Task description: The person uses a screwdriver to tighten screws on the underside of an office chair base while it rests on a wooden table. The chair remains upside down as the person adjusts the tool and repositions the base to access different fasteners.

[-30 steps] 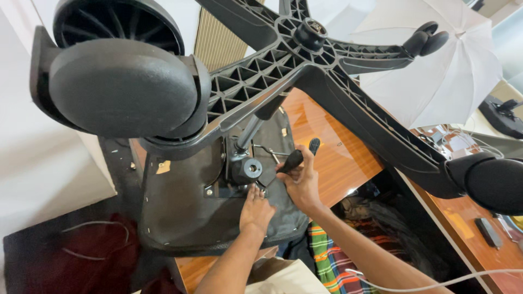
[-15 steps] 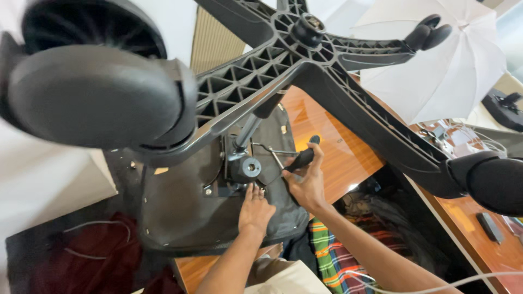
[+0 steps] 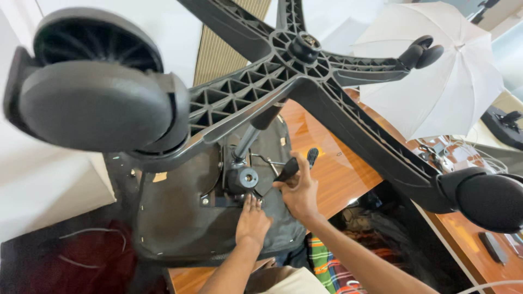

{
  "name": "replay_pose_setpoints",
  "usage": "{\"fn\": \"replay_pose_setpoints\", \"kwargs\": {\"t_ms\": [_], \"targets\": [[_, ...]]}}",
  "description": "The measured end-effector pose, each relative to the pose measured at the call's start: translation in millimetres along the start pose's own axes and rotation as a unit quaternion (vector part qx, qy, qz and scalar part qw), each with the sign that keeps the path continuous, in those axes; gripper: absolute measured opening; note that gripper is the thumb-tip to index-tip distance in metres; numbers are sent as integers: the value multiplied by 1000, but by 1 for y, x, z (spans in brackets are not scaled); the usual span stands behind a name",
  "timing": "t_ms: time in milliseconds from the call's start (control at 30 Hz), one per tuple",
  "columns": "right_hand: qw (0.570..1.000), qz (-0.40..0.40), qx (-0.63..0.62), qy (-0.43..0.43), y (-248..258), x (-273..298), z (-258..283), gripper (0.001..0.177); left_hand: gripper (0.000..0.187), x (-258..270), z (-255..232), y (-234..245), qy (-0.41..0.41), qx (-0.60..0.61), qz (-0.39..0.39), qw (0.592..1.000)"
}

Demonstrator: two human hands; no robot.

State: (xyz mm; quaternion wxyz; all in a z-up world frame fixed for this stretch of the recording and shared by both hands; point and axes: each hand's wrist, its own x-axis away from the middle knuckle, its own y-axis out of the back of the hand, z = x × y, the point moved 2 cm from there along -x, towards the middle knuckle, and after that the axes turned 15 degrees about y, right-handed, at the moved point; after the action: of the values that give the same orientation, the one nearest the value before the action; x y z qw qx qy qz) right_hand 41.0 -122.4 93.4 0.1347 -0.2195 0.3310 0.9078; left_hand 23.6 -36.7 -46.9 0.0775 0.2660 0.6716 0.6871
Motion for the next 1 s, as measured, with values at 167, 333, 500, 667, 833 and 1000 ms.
{"fn": "replay_pose_setpoints", "kwargs": {"t_ms": [167,333,500,667,833,1000], "targets": [[997,-7,78,-23,5,10,-3,86,36,-3,-1,0,-14,-43,1,999],[984,15,43,173,1,14,-5,78,36,9,2,13,-13,-30,13,999],[998,16,-25,61,0,10,-19,77,30,12,6,18,2,24,16,1000],[999,-1,47,10,11,5,-23,86,31,9,6,18,7,-1,-1,1000],[988,30,-12,149,12,9,-23,81,33,9,6,15,-1,-12,9,1000],[995,44,-32,79,6,6,-29,80,47,7,3,8,-2,-15,41,999]]}}
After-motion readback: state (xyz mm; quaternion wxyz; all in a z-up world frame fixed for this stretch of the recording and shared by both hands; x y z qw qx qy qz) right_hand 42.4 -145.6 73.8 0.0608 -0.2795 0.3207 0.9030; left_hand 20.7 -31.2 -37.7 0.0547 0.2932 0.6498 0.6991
